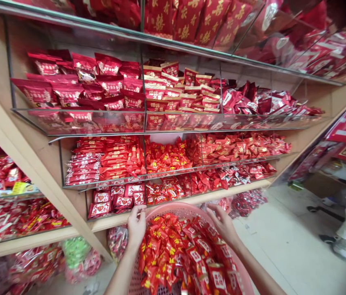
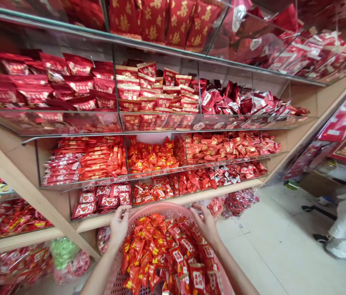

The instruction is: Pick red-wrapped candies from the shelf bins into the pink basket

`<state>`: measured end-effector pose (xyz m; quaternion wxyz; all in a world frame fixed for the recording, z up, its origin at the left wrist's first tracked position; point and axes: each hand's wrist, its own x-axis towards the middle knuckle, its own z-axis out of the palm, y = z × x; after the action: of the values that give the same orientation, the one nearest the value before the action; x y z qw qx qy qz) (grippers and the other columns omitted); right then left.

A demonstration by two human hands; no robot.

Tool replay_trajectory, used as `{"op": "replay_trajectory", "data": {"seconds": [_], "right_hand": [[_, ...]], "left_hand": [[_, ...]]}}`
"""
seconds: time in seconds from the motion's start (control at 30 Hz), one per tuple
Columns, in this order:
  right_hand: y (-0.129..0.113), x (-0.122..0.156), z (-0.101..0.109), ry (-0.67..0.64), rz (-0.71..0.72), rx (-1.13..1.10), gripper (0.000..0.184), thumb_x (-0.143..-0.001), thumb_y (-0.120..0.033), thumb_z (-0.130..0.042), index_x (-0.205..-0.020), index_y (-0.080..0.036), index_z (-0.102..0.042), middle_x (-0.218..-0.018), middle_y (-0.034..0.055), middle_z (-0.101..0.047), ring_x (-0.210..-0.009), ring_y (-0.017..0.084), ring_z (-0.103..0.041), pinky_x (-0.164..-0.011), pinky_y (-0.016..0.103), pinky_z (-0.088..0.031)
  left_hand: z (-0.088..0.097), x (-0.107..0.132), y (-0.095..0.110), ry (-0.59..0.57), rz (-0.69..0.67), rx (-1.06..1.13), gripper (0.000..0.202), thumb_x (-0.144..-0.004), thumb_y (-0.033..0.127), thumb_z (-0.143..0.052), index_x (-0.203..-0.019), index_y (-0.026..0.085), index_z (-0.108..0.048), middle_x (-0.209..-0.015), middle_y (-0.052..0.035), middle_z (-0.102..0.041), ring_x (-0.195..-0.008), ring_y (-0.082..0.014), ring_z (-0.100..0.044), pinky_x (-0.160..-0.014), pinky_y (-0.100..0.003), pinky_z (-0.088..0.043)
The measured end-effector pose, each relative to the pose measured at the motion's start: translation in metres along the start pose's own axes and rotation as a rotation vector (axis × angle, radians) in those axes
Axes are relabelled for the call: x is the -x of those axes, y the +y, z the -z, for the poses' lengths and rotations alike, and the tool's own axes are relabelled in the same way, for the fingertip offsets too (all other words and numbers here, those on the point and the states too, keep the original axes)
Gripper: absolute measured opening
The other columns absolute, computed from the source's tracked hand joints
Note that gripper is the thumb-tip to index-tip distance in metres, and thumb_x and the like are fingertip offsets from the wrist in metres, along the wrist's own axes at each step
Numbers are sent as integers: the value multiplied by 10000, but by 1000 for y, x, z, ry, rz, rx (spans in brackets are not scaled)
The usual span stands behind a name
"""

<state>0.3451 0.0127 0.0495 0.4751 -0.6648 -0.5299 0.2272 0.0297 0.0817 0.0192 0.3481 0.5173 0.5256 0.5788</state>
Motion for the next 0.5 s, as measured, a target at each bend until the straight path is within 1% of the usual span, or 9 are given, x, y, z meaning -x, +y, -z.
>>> {"op": "replay_trajectory", "data": {"seconds": [0.07, 0.13, 0.23, 0.3, 0.37, 0.4, 0.47, 0.5], "right_hand": [[17, -1, 16, 54, -77, -36, 506, -694, -610, -568, -925, -165, -636, -992, 129, -670, -930, 279, -607, -823, 395, -468], [29, 0, 25, 58, -142, -80, 547, -654, -643, -581, -889, -154, -649, -956, 130, -681, -904, 283, -615, -809, 388, -472], [38, 7, 27, 6, -210, -125, 547, -613, -661, -606, -812, -156, -673, -875, 101, -699, -890, 283, -615, -831, 384, -460], [39, 13, 25, -39, -290, -197, 536, -601, -650, -628, -812, -161, -685, -896, 86, -704, -925, 284, -610, -866, 385, -448], [38, 18, 21, -103, -424, -332, 541, -616, -629, -639, -899, -170, -686, -990, 82, -695, -983, 287, -603, -886, 397, -446], [37, 20, 20, -151, -494, -416, 550, -632, -617, -639, -958, -175, -677, -1036, 84, -685, -1008, 290, -599, -890, 408, -448], [34, 22, 19, -266, -592, -571, 562, -666, -600, -629, -1040, -182, -655, -1088, 95, -669, -1038, 294, -595, -900, 428, -447], [32, 23, 20, -328, -611, -632, 560, -681, -591, -624, -1062, -181, -650, -1106, 102, -662, -1056, 293, -588, -918, 431, -436]], "left_hand": [[1, -1, 1, 5, 12, 5, 205, -723, 329, -531, -824, 171, -615, -809, -40, -662, -790, -177, -629, -753, -317, -497], [2, -3, 3, 10, 27, 19, 227, -715, 347, -519, -815, 166, -611, -805, -43, -667, -771, -179, -636, -741, -326, -505], [7, -3, 9, -1, 51, 32, 245, -685, 364, -529, -789, 159, -615, -773, -45, -679, -742, -187, -647, -722, -341, -520], [15, 4, 13, -24, 59, 27, 253, -658, 363, -557, -795, 160, -623, -789, -50, -694, -776, -200, -658, -770, -360, -521], [30, 19, 14, -50, 74, -12, 275, -652, 381, -575, -816, 167, -626, -853, -60, -704, -846, -216, -659, -834, -375, -509], [39, 29, 12, -38, 75, -47, 294, -661, 403, -574, -829, 169, -629, -874, -67, -704, -875, -225, -653, -852, -380, -504], [58, 57, 7, -5, 68, -121, 361, -671, 435, -575, -916, 176, -630, -994, -82, -685, -991, -247, -620, -903, -385, -484], [66, 73, 4, 7, 77, -156, 402, -682, 447, -571, -983, 185, -619, -1076, -85, -661, -1057, -256, -591, -921, -384, -477]]}}
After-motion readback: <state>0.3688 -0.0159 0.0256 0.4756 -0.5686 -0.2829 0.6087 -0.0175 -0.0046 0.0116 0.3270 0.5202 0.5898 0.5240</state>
